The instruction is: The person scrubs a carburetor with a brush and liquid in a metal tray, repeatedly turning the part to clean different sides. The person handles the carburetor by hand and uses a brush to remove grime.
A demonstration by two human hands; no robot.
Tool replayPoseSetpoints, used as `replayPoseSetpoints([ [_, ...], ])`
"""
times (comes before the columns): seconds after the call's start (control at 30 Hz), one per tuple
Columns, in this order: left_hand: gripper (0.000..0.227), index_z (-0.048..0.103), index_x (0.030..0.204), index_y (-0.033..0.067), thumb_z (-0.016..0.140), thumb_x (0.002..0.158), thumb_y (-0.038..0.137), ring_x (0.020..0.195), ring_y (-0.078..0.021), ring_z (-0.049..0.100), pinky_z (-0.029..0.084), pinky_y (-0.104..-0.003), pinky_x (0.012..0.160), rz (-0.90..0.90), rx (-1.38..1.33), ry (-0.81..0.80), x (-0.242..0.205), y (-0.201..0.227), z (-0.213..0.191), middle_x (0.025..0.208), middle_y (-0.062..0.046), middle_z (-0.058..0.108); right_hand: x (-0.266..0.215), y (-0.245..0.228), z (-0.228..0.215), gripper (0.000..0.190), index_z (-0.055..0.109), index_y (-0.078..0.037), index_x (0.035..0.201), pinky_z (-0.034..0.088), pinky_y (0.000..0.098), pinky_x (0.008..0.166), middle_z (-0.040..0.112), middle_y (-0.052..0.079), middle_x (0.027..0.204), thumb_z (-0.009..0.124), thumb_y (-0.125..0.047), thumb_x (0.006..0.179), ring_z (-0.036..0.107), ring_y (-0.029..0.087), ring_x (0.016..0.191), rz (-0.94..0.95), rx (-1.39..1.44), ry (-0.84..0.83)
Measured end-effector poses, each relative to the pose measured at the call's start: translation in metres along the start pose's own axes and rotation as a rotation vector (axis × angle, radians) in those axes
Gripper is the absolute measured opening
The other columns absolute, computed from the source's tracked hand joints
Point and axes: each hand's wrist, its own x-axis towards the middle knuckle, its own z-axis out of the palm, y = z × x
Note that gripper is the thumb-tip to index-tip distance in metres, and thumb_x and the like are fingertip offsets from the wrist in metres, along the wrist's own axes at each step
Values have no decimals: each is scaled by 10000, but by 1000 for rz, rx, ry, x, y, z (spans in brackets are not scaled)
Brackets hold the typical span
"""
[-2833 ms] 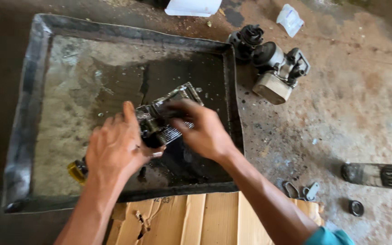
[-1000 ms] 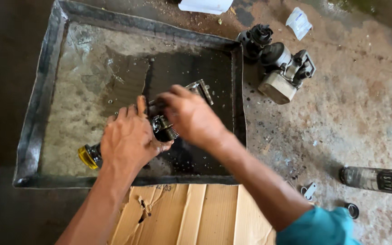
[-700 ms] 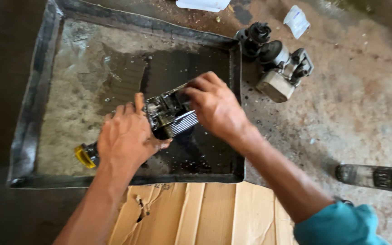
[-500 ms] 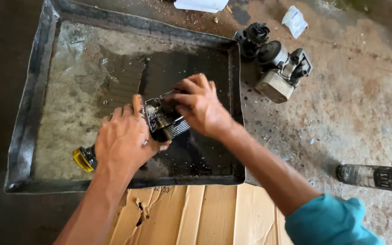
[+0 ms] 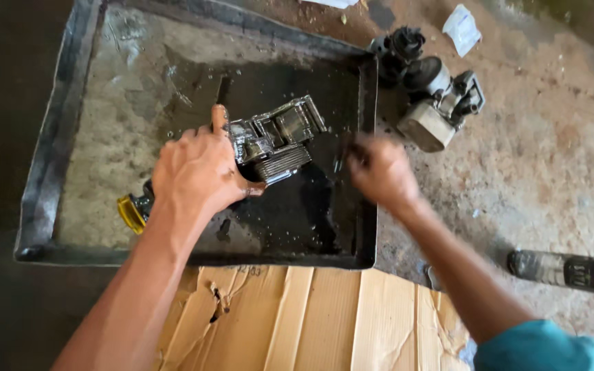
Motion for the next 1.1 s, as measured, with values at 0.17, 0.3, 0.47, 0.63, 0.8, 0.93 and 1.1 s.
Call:
replayPoseSetpoints([
  [0.17, 1483, 138, 1605, -85, 837, 621, 777, 927, -331, 716, 605, -418, 765, -37, -5, -21, 4, 4, -3, 1038, -207, 736, -62, 18, 101, 512, 693, 17, 1292, 436, 492, 1076, 547, 272, 1387, 707, -82, 790, 521, 448, 1266, -142, -172, -70],
  [0.3, 1494, 232, 1503, -131, 904, 516, 765, 927, -348, 707, 594, -423, 766, 32, -31, 139, 3, 1, -1, 1033, -227, 711, -78, -2, 100, 493, 713, -54, 1219, 437, 497, 1043, 583, 219, 1317, 678, -12, 730, 539, 414, 1263, -150, -274, -181],
  [0.47, 1413, 249, 1554, -113, 838, 619, 768, 984, -336, 722, 615, -431, 807, -10, -34, 21, 6, 1, 5, 1085, -205, 728, -56, 1, 48, 266, 675, -15, 1166, 574, 423, 887, 615, 206, 1207, 627, 35, 910, 673, 378, 1052, 182, 295, 69],
  [0.63, 1443, 166, 1563, -121, 839, 629, 750, 1004, -319, 713, 601, -435, 821, -33, -38, 44, 5, 1, 3, 1128, -202, 708, -28, -67, 52, 210, 649, 6, 1167, 579, 425, 916, 629, 189, 1225, 676, 11, 958, 675, 356, 1084, -43, 345, 329],
  [0.8, 1353, 196, 1575, -129, 817, 709, 706, 1028, -355, 711, 597, -453, 836, 4, -46, 86, 3, -2, 5, 1139, -250, 708, -16, -133, 35, 233, 655, -1, 1165, 572, 444, 916, 647, 165, 1172, 664, 23, 933, 639, 345, 1054, -142, 252, 287],
  [0.93, 1444, 167, 1569, -115, 904, 602, 665, 1045, -368, 692, 579, -452, 867, -38, -60, 43, 9, -2, 0, 1179, -248, 681, -1, -106, 14, 316, 676, 3, 1116, 548, 465, 848, 659, 172, 1098, 640, 50, 806, 628, 367, 994, -354, 132, 235],
  [1.1, 1352, 243, 1528, -141, 873, 651, 672, 1039, -375, 688, 585, -446, 841, 18, -75, 149, 6, -1, 3, 1197, -258, 676, -15, -89, 36, 280, 667, 12, 1160, 575, 441, 933, 672, 177, 1190, 616, 70, 891, 662, 365, 1066, -227, 220, 248],
])
